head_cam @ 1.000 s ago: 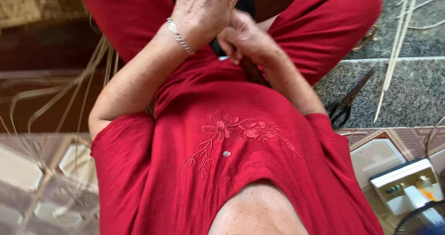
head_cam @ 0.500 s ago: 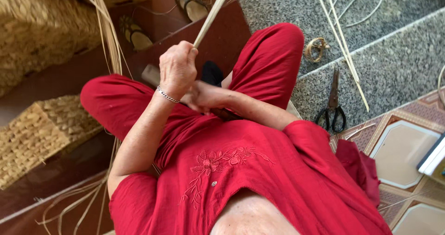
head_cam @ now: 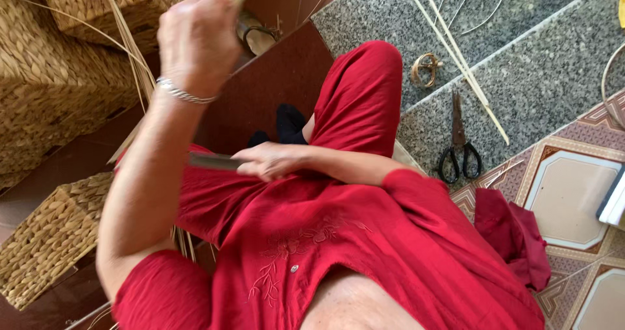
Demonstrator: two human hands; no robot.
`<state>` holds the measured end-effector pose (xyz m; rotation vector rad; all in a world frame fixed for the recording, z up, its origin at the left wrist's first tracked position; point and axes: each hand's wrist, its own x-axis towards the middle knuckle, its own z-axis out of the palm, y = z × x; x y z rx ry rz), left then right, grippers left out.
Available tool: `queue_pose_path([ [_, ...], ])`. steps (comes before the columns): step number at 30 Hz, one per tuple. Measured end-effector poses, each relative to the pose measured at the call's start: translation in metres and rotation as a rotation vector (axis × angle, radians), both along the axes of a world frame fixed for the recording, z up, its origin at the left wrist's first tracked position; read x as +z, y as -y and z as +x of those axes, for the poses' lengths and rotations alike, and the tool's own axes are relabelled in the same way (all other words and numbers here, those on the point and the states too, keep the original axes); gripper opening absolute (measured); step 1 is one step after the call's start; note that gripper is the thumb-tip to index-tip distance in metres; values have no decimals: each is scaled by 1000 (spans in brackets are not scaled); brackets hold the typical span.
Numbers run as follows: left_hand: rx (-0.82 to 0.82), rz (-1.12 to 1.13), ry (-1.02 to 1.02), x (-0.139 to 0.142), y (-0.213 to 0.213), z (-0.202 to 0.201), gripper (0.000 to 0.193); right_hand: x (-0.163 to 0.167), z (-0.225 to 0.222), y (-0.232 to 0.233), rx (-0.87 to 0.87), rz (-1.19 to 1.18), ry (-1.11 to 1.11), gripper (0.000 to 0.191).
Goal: The person sits on the floor and works rattan/bamboo strips on their lap, using a knife to split and shave the strips into thinner weaving strands, pulling strips off a pile and setting processed ones aside. Scissors lie nearby and woven baskets are visible around the work area.
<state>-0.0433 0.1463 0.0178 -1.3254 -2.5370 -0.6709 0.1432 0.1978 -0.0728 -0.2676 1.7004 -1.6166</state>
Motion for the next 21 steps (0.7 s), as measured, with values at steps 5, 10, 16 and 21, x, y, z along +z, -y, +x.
queue_pose_path([
  [5, 101, -127, 9, -4, 77, -4, 15, -3, 17, -68, -221, 64, 343, 50],
  [10, 208, -179, -58, -12, 120, 10, 11, -5, 38, -102, -589, -141, 466, 74],
  [16, 200, -2, -102, -17, 143, 17, 7, -15, 47, -119, -839, -501, 506, 68],
  [21, 230, 236, 234, -23, 168, 32, 9, -6, 46, -134, -1022, -615, 520, 50],
])
